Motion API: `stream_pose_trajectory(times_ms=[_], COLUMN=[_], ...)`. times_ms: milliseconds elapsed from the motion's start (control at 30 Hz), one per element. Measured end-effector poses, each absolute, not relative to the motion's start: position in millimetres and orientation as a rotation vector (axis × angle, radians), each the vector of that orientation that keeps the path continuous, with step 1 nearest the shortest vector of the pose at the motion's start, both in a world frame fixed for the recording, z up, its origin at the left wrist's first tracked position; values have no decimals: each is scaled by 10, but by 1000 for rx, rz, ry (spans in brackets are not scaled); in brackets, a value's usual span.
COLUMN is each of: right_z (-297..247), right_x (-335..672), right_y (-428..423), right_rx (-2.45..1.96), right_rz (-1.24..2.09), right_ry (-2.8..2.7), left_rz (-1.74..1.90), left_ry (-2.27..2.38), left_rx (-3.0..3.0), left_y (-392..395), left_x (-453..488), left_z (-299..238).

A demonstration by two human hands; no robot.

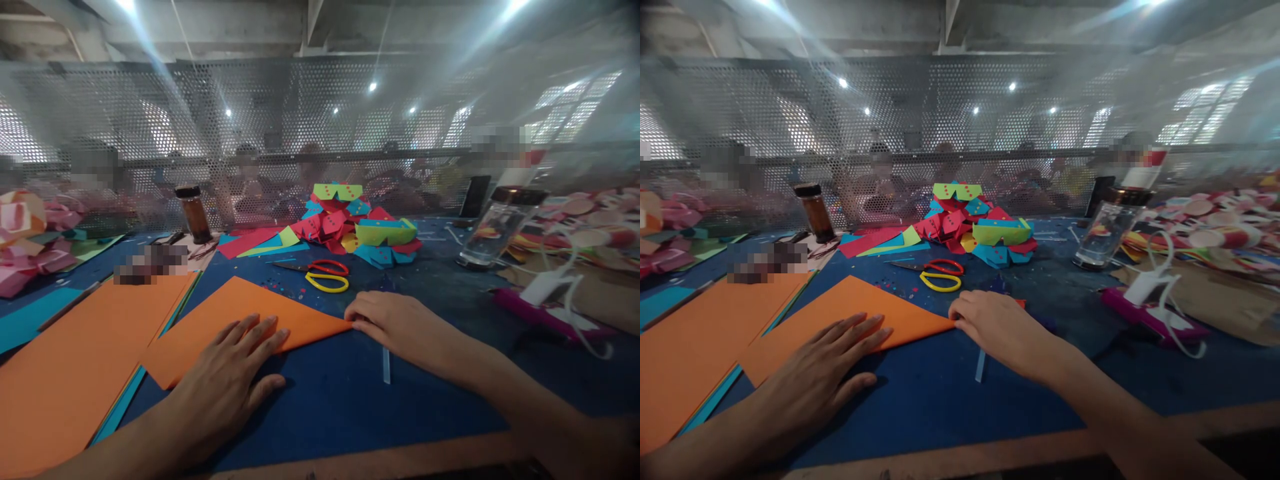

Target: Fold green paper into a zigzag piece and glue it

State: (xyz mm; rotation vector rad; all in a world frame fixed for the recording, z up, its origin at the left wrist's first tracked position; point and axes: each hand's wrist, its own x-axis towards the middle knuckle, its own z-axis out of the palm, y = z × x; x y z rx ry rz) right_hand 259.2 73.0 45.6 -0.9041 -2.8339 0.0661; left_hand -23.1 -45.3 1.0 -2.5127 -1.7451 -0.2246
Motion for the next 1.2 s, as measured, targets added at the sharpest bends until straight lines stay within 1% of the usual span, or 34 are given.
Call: stream_pose_trajectory(times_ms=[667, 1200], right_z=[456, 478], right_x=[2597, 2582], right_y=[723, 707], right_rx=[-905, -902], right_rz=[56, 33], right_ry=[-2838, -2847], left_rz=[-222, -301], left_ry=[-1753, -1705], left_rx=[-2521, -2514], left_y=[-455, -462], left_x=[-232, -242], left_z=[0, -19])
